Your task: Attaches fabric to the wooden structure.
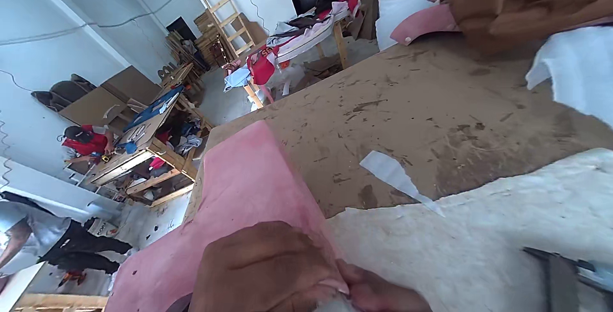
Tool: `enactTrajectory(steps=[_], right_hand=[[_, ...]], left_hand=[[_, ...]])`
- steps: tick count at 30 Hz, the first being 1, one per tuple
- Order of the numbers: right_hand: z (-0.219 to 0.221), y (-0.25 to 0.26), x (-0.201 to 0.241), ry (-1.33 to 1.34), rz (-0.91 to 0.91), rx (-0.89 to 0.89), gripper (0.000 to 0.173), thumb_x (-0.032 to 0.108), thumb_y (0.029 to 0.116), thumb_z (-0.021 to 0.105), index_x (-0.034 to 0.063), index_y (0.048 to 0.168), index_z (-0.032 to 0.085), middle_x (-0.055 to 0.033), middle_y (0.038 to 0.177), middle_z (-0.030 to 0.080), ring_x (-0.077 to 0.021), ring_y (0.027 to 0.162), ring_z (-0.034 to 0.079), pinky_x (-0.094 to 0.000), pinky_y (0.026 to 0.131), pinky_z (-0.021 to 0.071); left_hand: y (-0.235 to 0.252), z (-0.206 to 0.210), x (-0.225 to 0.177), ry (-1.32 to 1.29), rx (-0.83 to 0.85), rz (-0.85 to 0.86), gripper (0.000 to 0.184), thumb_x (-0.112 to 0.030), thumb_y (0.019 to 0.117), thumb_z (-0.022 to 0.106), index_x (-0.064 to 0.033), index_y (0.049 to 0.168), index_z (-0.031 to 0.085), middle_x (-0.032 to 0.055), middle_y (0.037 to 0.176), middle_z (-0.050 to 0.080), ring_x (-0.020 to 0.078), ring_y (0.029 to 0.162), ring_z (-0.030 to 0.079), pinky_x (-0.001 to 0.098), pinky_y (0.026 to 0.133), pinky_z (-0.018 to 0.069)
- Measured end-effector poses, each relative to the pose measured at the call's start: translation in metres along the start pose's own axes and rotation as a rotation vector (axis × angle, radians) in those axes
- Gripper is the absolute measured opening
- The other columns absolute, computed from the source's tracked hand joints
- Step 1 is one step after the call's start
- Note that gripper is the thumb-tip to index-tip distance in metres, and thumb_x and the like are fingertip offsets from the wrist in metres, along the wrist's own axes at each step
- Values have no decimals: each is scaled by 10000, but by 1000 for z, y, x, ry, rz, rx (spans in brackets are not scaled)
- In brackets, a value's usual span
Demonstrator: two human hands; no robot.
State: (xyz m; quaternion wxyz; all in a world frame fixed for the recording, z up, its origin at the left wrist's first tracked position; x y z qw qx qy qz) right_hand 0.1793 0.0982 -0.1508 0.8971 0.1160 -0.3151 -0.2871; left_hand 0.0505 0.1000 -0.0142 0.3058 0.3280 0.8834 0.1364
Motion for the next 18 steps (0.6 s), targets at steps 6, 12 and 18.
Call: enactTrajectory(steps=[6,12,18], right_hand=[[-18,36,-1,-133,220,487,345,297,1026,609,23,1213,703,-219,1385,609,-316,1219,637,-417,967,595],[-12,57,5,-291,285,495,208,181,1013,651,92,1152,777,-76,1224,724,-196,1010,715,-328,826,633],[-23,59,16,-402,270,511,226,77,990,615,119,1140,779,-36,1197,742,-159,963,730,-304,781,641]], left_hand=[[1,4,3,83,-71,-91,154,-192,1016,663,-102,1055,781,11,1051,760,107,946,724,289,820,636],[13,-4,-9,439,-19,-157,185,-353,1024,636,-247,1002,786,-146,969,714,-21,844,664,225,717,590],[15,0,-17,514,36,-175,209,-363,1039,602,-246,998,770,-139,956,704,-15,846,660,233,711,584]])
Point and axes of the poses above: each hand's wrist, its own y-axis towards the middle knuckle, its own z-axis out of the palm, x = y × z, the point moved 1 cm from there along y, towards the middle knuckle
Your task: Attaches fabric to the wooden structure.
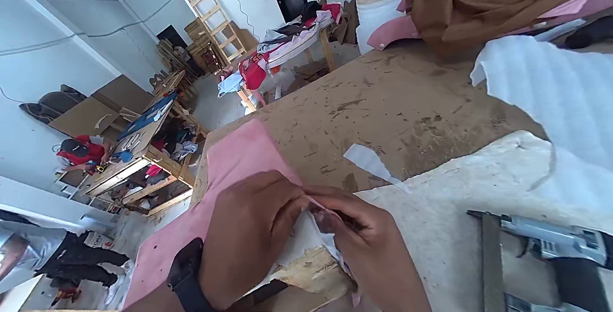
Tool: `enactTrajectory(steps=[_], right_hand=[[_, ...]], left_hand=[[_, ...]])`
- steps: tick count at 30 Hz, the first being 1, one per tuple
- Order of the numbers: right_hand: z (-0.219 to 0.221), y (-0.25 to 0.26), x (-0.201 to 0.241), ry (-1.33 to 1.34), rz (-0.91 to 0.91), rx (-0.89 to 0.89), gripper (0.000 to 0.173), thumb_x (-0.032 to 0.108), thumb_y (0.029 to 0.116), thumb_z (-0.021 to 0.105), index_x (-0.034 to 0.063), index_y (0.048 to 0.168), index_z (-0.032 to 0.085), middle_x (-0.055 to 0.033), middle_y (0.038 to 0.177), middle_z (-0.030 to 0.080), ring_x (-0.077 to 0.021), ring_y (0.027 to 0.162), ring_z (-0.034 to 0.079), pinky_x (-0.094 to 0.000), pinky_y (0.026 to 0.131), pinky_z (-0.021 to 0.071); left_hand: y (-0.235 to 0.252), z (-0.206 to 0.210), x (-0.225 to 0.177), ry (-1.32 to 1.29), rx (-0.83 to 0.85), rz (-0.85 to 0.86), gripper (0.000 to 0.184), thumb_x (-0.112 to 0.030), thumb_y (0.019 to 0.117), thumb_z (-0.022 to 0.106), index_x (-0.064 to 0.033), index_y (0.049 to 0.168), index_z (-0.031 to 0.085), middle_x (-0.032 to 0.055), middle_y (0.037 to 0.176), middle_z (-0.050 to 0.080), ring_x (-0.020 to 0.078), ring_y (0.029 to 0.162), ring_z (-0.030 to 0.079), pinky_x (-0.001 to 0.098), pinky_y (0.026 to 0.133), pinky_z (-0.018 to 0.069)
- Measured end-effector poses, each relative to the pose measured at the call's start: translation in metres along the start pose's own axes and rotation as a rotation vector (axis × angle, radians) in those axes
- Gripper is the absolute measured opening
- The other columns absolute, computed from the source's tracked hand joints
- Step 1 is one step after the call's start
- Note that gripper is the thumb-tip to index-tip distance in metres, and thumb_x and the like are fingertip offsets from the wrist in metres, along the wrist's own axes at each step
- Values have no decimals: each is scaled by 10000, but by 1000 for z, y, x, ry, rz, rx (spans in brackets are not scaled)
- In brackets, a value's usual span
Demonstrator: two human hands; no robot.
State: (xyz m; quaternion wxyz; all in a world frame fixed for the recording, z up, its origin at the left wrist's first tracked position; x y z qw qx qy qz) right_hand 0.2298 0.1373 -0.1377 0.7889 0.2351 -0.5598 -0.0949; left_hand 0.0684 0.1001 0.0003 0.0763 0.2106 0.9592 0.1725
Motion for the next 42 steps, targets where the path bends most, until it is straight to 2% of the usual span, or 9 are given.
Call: enactTrajectory(steps=[2,5,7,11,16,21,26,35,42], right_hand=[[9,-3,2,10,-52,-128,195,63,989,628,80,1112,778,-60,1146,755,-166,924,736,-307,754,647],[26,-14,-5,84,-129,-265,203,77,1021,591,6,1121,753,-137,1180,742,-250,1076,725,-377,917,632],[36,-19,-8,142,-154,-313,242,144,1047,583,-16,1122,748,-172,1187,736,-298,1117,712,-422,971,613],[42,-22,-9,116,-195,-372,271,197,1063,566,0,1092,749,-163,1183,737,-284,1129,709,-402,981,609],[41,-35,-16,127,-243,-412,245,276,1053,589,87,1035,743,-47,1129,758,-179,1094,724,-321,946,621],[44,-41,-27,213,-311,-447,195,231,1032,633,74,965,728,-44,1063,762,-174,1061,730,-327,945,618],[44,-53,-33,240,-402,-449,210,226,1025,628,49,984,733,-61,1038,760,-166,1025,732,-314,926,613],[40,-67,-43,84,-585,-418,156,154,942,738,44,1052,727,-54,1222,723,-216,1200,671,-372,1029,577],[56,-74,-45,57,-554,-518,177,101,926,764,64,1098,746,-38,1286,701,-228,1247,650,-394,1055,578]], left_hand=[[-2,4,3,3,24,48,186,-366,1028,619,-256,1071,763,-126,1050,715,4,968,669,255,802,590],[-4,7,4,5,38,127,201,-292,1004,632,-244,1150,760,-93,1160,718,55,1120,660,283,913,593],[-8,7,5,-8,15,173,180,-233,1010,633,-204,1120,772,-58,1174,734,90,1161,668,297,960,596],[-10,18,8,-194,-52,201,151,-153,1020,642,-104,1076,773,32,1175,755,212,1223,675,387,1058,587],[-3,20,9,-450,2,252,132,-154,999,685,-45,1018,757,80,1048,773,219,1072,736,431,1022,603],[-1,20,9,-513,65,332,84,-91,962,719,-16,972,755,109,981,768,243,1038,739,440,1011,600],[-12,18,5,-519,97,399,108,-93,958,715,3,980,760,134,984,766,271,1061,730,447,1033,580],[-12,20,6,-523,122,565,79,-44,909,761,-21,984,769,128,1021,750,285,1131,691,448,1056,559],[-2,26,12,-651,240,502,115,-134,971,718,-25,992,749,116,1055,727,277,1150,674,478,1082,539]])
Point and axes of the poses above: each hand's wrist, its own y-axis towards the middle knuckle, its own z-axis out of the palm, x = y × z, the point moved 1 cm from there along y, towards the middle knuckle
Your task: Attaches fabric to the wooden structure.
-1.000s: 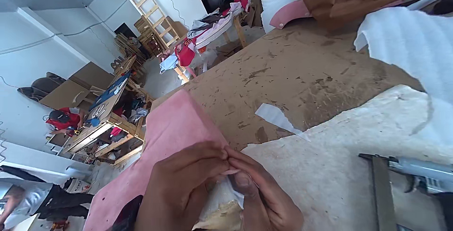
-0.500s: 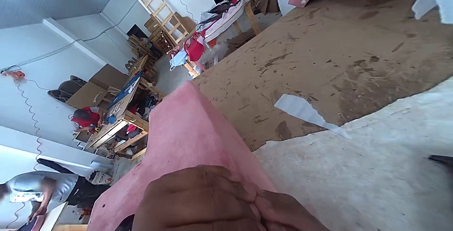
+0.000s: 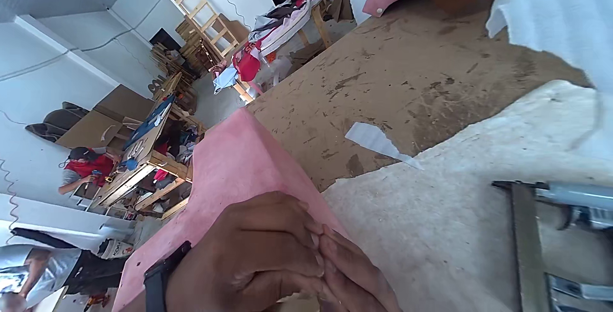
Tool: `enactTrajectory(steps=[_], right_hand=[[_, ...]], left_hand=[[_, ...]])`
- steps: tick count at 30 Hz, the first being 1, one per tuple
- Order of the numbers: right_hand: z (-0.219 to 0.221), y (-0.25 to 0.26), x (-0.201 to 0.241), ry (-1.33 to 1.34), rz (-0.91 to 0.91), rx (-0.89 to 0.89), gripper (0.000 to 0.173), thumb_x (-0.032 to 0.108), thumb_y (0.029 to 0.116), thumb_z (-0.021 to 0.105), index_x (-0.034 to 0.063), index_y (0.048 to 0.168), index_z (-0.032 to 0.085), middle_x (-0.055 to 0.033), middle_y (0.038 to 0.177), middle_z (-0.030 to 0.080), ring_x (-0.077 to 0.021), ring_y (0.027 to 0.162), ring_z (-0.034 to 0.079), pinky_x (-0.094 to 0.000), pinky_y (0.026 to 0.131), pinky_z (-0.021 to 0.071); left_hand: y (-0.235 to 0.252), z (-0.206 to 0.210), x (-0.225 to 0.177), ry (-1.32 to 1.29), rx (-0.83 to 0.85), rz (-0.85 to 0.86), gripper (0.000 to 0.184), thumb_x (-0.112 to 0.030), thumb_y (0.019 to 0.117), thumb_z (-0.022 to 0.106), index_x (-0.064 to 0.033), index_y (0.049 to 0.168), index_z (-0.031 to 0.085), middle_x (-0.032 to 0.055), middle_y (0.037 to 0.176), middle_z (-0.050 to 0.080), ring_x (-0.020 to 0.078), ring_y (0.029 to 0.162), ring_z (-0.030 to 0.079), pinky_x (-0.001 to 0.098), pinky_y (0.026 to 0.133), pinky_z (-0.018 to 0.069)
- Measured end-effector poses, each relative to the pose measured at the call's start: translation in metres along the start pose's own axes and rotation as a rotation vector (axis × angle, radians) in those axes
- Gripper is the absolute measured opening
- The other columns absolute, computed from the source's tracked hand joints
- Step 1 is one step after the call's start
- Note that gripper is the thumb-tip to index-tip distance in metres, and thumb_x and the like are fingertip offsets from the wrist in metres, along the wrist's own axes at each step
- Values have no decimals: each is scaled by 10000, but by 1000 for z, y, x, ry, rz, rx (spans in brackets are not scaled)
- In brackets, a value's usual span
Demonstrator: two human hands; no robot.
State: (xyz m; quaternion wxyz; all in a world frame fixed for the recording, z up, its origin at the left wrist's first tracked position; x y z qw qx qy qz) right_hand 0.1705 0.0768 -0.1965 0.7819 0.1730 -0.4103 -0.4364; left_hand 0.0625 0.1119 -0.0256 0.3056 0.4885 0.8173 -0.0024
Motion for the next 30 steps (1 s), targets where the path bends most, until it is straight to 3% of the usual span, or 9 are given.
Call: enactTrajectory(steps=[3,7,12,16,20,23,25,28,30], right_hand=[[-4,12,10,-10,110,45,159,151,956,738,98,1106,735,-27,1240,709,-216,1202,668,-375,1035,585],[-30,55,24,-198,307,300,125,242,992,694,160,1076,735,-11,1136,665,-100,989,671,-243,814,608],[-50,107,16,-386,234,602,157,262,1029,634,176,1067,759,38,1048,683,-57,935,662,-238,765,585],[-41,94,34,-450,212,476,114,216,996,686,153,1060,755,3,1028,682,-54,928,657,-209,762,574],[-20,67,35,-429,247,258,99,228,992,689,157,1044,733,8,1042,661,-53,947,649,-177,770,561],[-10,54,32,-312,403,171,163,237,991,679,102,1078,702,-53,1087,695,-195,1026,706,-326,830,644],[-8,52,36,-253,528,178,262,239,995,677,41,1167,686,-93,1169,699,-201,1008,711,-344,810,649],[-1,53,40,-249,531,177,260,195,1034,609,52,1216,727,-84,1313,695,-186,1120,705,-307,885,633],[5,52,37,-215,517,124,217,157,1034,601,54,1155,748,-58,1191,747,-184,1115,715,-305,910,634]], left_hand=[[-3,-1,1,20,-44,10,119,-157,970,722,-49,998,763,90,1058,734,258,1142,673,463,1054,545],[-3,-2,3,28,-132,-40,92,-162,959,737,-79,983,769,46,1026,739,221,1097,683,418,996,571],[1,1,3,62,-168,-240,126,-226,980,718,-126,1037,769,-15,1067,742,170,1096,683,408,994,578],[1,6,3,241,-56,-329,266,-359,996,632,-222,1200,734,-118,1205,713,106,1261,616,579,1202,398],[4,7,-1,253,-88,-326,209,-306,1042,610,-202,1052,791,-116,1081,756,68,1139,678,528,1192,426],[3,8,-6,336,-150,-269,179,-260,1030,642,-173,1042,799,-79,1083,764,96,1123,696,455,1129,514],[3,10,-8,418,-189,-191,149,-230,1006,674,-163,1030,805,-48,1112,762,149,1173,676,415,1067,544],[7,11,-12,522,-199,-96,135,-195,989,691,-141,1035,806,-4,1196,754,232,1290,626,491,1134,498],[8,10,-14,545,-192,-75,132,-174,983,695,-132,1041,805,13,1212,754,254,1316,613,554,1179,447]])
Point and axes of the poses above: each hand's wrist, its own y-axis towards the middle knuckle, its own z-axis out of the palm, x = y × z, the point moved 1 cm from there along y, towards the middle knuckle
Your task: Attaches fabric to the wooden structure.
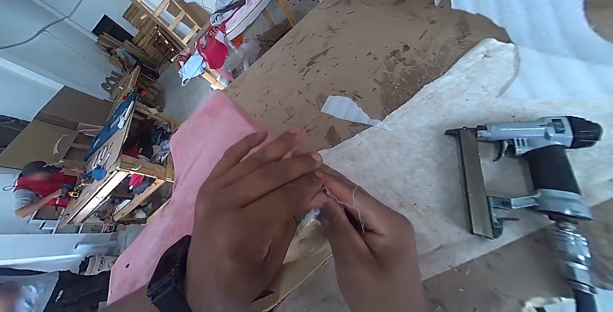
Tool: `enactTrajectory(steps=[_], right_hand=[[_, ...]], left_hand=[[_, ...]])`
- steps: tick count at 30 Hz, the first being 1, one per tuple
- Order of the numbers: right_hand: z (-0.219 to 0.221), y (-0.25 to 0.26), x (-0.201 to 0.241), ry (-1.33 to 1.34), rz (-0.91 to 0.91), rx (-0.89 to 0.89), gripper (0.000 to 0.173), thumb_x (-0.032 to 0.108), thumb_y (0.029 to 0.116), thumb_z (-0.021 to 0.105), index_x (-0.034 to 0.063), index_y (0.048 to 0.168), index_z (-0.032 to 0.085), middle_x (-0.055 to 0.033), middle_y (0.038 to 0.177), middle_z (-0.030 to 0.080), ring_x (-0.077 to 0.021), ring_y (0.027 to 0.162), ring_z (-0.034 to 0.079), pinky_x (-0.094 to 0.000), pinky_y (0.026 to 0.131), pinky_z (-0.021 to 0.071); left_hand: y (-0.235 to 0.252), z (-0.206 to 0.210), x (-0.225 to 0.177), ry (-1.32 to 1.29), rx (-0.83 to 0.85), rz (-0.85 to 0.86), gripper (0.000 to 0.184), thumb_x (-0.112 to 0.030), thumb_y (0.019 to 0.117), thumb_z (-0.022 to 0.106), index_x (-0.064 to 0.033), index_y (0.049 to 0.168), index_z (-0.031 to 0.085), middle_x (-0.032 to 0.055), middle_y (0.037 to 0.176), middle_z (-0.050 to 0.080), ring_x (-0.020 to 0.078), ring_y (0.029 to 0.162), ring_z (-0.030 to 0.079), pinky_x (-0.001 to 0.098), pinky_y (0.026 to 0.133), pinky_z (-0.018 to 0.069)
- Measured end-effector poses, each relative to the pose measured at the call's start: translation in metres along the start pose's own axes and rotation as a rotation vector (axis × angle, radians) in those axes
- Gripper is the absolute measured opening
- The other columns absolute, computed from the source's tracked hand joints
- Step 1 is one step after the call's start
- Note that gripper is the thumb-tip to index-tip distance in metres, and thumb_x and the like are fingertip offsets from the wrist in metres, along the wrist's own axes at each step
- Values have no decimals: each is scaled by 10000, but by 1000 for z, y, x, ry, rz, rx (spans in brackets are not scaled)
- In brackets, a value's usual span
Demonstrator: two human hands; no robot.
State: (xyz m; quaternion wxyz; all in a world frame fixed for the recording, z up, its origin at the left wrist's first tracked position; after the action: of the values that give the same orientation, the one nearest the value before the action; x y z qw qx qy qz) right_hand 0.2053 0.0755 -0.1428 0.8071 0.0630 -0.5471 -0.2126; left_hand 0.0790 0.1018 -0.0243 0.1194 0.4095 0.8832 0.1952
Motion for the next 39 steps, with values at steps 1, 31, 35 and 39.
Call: enactTrajectory(steps=[1,31,35,39], right_hand=[[4,0,-3,33,-11,-49,200,146,1026,613,50,1127,757,-49,1110,762,-162,1025,733,-286,845,642],[31,-60,-59,-88,-513,-338,210,199,909,787,258,1106,744,49,1326,623,-229,1335,529,-400,1082,513],[7,-75,-46,-216,-459,-212,249,405,973,691,300,1190,754,63,1433,601,-329,1469,402,-591,1207,355],[-137,-65,-38,-423,-304,-231,343,401,1054,529,185,1299,635,17,1421,580,-180,1343,534,-397,1087,489]], left_hand=[[0,0,0,0,9,-2,135,-175,983,698,-130,1052,805,15,1217,754,251,1312,619,573,1189,435],[-1,-4,8,-596,318,-47,163,-146,1013,647,-61,912,743,40,1020,754,207,1040,706,412,977,586],[-2,-5,8,-562,346,-59,185,-186,1029,628,-89,917,738,16,1021,754,197,1055,703,419,998,574],[-2,-6,14,-588,361,-67,214,-215,1041,612,-105,904,735,5,1007,754,196,1048,704,425,1008,566]])
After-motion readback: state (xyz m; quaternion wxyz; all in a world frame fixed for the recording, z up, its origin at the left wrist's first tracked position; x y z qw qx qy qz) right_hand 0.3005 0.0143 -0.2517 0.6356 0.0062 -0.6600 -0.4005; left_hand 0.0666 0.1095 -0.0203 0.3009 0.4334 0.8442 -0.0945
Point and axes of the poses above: each hand's wrist, its own y-axis towards the middle knuckle, its own z-axis out of the palm, x = y × z, the point moved 1 cm from there along y, towards the middle knuckle
